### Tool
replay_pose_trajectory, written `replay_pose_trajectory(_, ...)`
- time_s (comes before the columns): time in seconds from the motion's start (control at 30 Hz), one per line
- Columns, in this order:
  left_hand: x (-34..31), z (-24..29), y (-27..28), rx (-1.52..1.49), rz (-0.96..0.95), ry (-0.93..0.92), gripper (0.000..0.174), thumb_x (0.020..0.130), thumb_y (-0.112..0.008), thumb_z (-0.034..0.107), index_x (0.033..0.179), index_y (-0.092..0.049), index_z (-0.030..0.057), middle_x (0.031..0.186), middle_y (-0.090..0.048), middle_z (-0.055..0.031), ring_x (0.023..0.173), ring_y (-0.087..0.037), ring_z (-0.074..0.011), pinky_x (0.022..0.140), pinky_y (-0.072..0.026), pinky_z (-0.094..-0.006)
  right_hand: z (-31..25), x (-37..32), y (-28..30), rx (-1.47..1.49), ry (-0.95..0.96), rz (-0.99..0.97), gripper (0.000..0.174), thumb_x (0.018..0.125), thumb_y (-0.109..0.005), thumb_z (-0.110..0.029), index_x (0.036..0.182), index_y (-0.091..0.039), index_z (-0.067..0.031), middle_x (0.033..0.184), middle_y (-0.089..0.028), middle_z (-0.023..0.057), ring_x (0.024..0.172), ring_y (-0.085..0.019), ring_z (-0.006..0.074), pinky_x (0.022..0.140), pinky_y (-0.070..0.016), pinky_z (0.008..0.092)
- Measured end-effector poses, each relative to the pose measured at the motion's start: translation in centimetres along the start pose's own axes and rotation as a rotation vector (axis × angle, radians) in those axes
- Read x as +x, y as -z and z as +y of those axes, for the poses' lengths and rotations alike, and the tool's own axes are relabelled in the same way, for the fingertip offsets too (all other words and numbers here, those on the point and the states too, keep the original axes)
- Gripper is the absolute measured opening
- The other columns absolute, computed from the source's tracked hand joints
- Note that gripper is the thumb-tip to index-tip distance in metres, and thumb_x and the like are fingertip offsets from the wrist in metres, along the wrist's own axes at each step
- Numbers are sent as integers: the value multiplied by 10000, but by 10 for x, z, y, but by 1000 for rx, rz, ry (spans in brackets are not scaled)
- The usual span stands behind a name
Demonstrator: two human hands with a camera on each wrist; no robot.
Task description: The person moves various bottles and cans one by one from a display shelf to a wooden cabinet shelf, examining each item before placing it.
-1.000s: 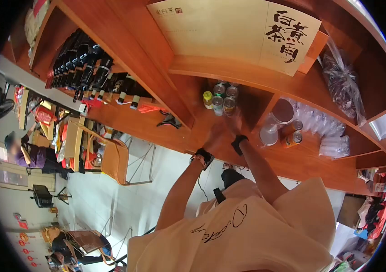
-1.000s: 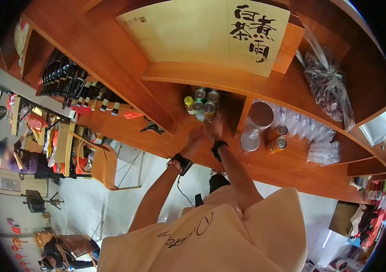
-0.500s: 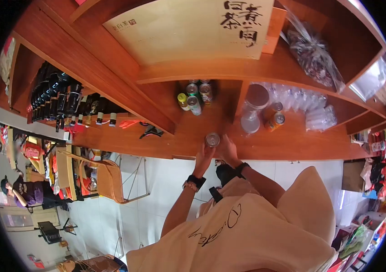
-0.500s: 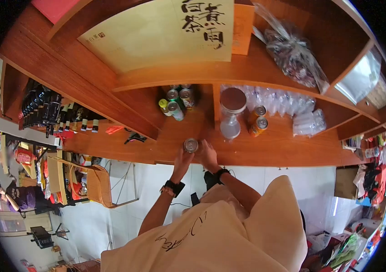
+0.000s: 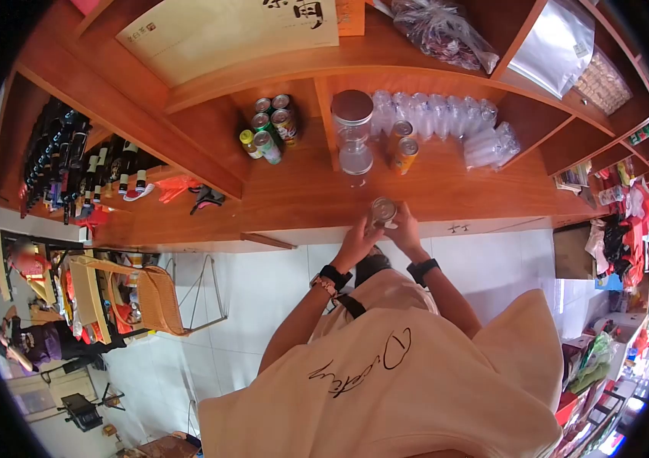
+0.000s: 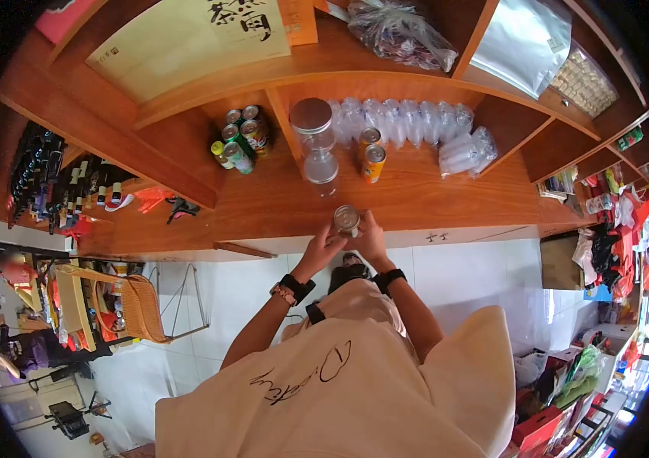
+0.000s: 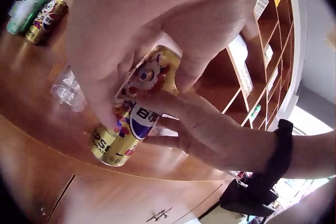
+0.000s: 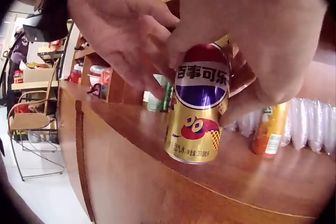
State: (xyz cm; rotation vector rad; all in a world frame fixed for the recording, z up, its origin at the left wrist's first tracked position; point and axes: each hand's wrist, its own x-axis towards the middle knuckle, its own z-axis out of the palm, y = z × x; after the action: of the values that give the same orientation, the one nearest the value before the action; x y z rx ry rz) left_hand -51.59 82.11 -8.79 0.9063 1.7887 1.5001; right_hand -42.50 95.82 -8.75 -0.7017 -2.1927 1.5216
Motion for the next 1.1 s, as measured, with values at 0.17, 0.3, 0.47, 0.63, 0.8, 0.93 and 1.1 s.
replay_pose_trajectory(0.17,50,-20,-34,-214,-14,-89,514,903,-596,159,1342,-373,13,1162,-559,-83,1067,-550,-154,893,-465,-287,25,29,35,-101,-108,54,559,686,-781,-169,1164,-500,-99,1049,-639,116,1014,-624,250,813,-506,363)
replay_pose_trajectory(0.3,95,-41,-52,-55,-20,91,453,912,-577,138,1316,-414,15,1178,-553,-75,1089,-529,-147,921,-445,-288,49,61,60,-78,-29,41,546,690,-779,-174,1158,-507,-98,1037,-637,110,1003,-626,243,825,-497,366)
replay_pose_trajectory(0.47,115,-48,-69,-85,123,3,466,884,-609,236,1236,-458,-30,1094,-604,-180,1016,-601,-244,826,-480,-363,55,86,77,-142,-60,20,479,714,-767,-209,1076,-496,-49,1047,-638,181,972,-635,323,769,-516,367)
replay_pose_trajectory(0.63,123,-52,-80,-137,185,90,430,921,-568,154,1295,-431,-7,1196,-557,-82,1074,-532,-143,922,-433,-284,45,100,86,79,-83,-28,533,675,-803,-186,1068,-483,-22,1047,-636,173,990,-627,309,776,-508,352)
replay_pose_trajectory(0.8,122,-42,-82,-128,238,164,429,914,-574,175,1276,-446,-15,1123,-593,-83,1010,-558,-142,880,-449,-282,38,106,88,131,-140,-53,538,654,-815,-176,1049,-485,-21,1062,-618,187,980,-619,309,771,-499,362)
replay_pose_trajectory(0.93,125,-35,-81,-157,264,135,407,919,-564,201,1227,-460,-44,1093,-617,-148,1016,-607,-213,848,-482,-322,61,108,77,11,-34,-1,520,697,-792,-202,1071,-470,-39,1037,-610,139,1005,-595,231,806,-478,361)
replay_pose_trajectory(1.1,109,-22,-85,-146,298,99,337,920,-559,182,1184,-517,-23,1057,-610,-74,967,-564,-131,844,-455,-279,71,104,66,8,-56,38,552,696,-790,-155,1115,-448,-46,1033,-598,129,969,-591,212,810,-485,337)
